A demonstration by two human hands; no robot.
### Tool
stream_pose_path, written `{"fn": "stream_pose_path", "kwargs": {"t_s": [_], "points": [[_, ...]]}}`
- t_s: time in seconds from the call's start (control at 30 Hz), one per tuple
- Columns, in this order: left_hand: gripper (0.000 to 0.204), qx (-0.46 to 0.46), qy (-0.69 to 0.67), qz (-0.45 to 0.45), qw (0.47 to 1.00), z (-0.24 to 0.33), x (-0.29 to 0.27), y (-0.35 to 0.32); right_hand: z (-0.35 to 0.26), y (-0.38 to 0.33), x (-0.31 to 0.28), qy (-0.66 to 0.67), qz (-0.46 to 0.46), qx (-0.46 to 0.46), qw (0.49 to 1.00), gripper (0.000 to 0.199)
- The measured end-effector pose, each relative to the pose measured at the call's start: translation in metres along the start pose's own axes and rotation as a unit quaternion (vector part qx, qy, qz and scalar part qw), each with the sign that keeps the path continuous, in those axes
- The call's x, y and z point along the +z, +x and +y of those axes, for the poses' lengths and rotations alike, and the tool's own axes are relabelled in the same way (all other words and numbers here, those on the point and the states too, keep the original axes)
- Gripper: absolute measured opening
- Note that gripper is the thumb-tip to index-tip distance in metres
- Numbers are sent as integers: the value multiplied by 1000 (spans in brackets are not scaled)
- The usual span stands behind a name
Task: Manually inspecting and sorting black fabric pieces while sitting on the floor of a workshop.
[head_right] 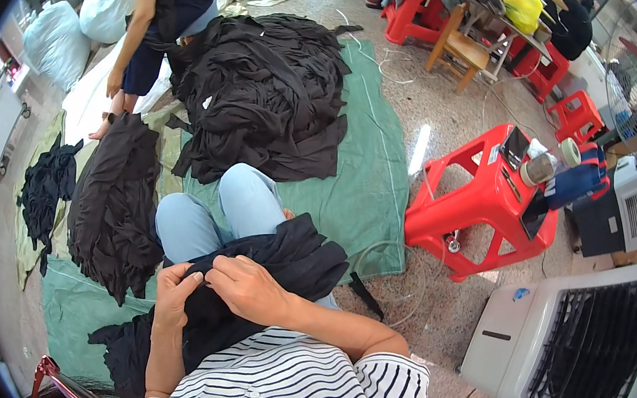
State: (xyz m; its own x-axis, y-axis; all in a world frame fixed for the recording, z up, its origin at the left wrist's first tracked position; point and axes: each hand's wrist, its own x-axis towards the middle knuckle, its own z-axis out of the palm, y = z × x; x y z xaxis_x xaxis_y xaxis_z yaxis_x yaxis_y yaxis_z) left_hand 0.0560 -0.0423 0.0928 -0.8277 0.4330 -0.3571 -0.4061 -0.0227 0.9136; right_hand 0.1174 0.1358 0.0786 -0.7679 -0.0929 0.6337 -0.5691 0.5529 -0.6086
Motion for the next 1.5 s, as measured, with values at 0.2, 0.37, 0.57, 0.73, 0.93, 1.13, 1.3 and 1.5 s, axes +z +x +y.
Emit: {"fn": "stream_pose_path", "kwargs": {"t_s": [0.2, 0.37, 0.57, 0.73, 0.93, 1.13, 1.3, 1.5], "points": [[19, 141, 221, -18, 965, -19, -7, -1, 1, -8, 3, 13, -25, 22, 999, 15], [20, 209, 239, -7, 948, -36, -8, -4, 4, -17, 6, 47, -37, 51, 997, 17], [13, 234, 213, -30, 948, -35, -10, -5, 8, -18, 5, 67, -48, 66, 994, 28], [8, 120, 192, -68, 972, -36, -14, -6, 6, -17, 3, 67, -52, 46, 995, 19], [5, 131, 188, -67, 971, -41, -9, -10, 10, -24, 7, 56, -65, 53, 995, 21], [12, 79, 186, -49, 978, -37, -8, -12, 12, -25, 6, 48, -76, 52, 995, 27], [16, 28, 119, -41, 992, -44, -16, -10, 13, -24, 8, 59, -72, 50, 994, 27], [16, 198, 317, -14, 927, -44, 2, -14, 14, -26, 4, 55, -86, 63, 993, 20]]}}
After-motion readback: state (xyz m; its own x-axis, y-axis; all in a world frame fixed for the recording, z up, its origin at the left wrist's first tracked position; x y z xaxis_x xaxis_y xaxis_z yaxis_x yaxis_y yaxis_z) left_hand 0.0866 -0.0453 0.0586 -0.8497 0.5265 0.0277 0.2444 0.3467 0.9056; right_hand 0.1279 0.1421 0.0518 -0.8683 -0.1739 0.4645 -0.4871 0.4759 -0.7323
